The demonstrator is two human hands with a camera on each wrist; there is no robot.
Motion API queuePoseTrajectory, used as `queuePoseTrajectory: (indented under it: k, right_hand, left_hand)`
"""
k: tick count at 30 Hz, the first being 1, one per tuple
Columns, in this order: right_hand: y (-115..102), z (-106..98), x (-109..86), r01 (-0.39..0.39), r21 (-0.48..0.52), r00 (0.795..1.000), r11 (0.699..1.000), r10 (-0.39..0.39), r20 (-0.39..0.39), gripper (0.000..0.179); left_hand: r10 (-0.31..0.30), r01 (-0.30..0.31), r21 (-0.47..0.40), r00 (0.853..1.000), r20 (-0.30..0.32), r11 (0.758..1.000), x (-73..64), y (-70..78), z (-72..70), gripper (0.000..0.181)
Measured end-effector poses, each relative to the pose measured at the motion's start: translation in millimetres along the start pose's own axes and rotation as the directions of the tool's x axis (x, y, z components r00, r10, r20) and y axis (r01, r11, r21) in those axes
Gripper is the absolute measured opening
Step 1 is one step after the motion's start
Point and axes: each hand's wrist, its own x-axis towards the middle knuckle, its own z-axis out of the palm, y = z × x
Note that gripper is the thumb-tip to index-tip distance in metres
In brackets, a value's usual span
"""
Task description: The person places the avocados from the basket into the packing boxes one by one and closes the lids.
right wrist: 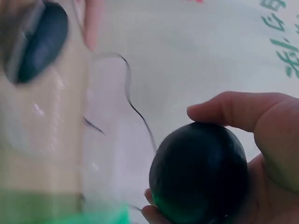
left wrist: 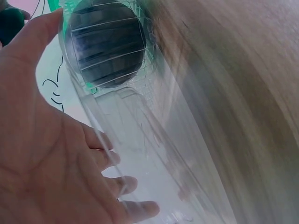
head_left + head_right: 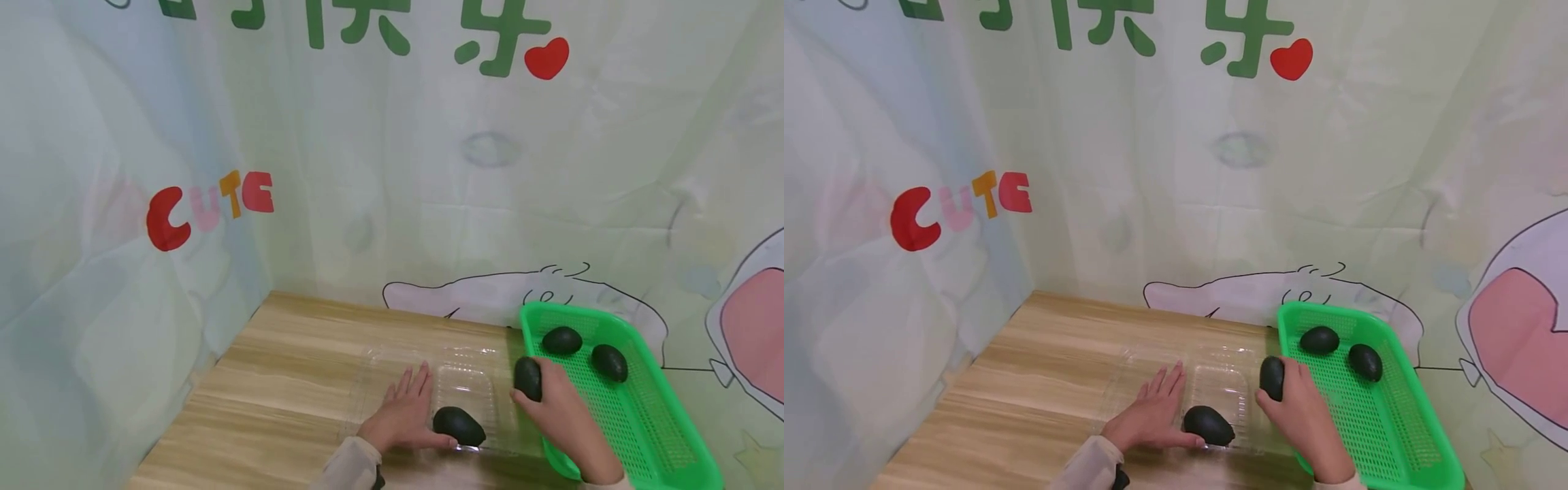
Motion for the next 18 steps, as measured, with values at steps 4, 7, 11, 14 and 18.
queuePoseTrajectory:
  k: [4,7,11,14,18]
  right_hand:
    - [-8.6,30.7,1.6,0.004,0.026,1.000,1.000,-0.004,0.006,0.070]
    - [-9.4,52.1,4.3,0.005,0.026,1.000,1.000,-0.006,0.014,0.072]
    - [-7.0,78.4,8.9,-0.004,-0.016,1.000,1.000,0.004,0.027,0.073]
    - [-5.3,94.2,9.8,-0.004,-0.051,0.999,0.999,0.006,0.039,0.072]
    - [-4.9,107.4,9.8,-0.006,-0.069,1.000,0.998,0.008,0.028,0.070]
  left_hand:
    - [-0.004,0.004,0.008,1.000,0.005,1.000,0.6,0.0,-1.2,0.129]
    - [-0.007,0.007,0.010,1.000,0.012,1.000,1.8,-0.9,-0.9,0.129]
    - [-0.010,0.010,0.014,1.000,0.018,1.000,2.3,-1.6,-1.2,0.129]
    - [-0.011,0.010,0.018,1.000,0.014,1.000,2.6,-1.4,-0.6,0.129]
    - [-0.012,0.012,0.017,1.000,0.007,1.000,3.5,-0.5,-0.1,0.129]
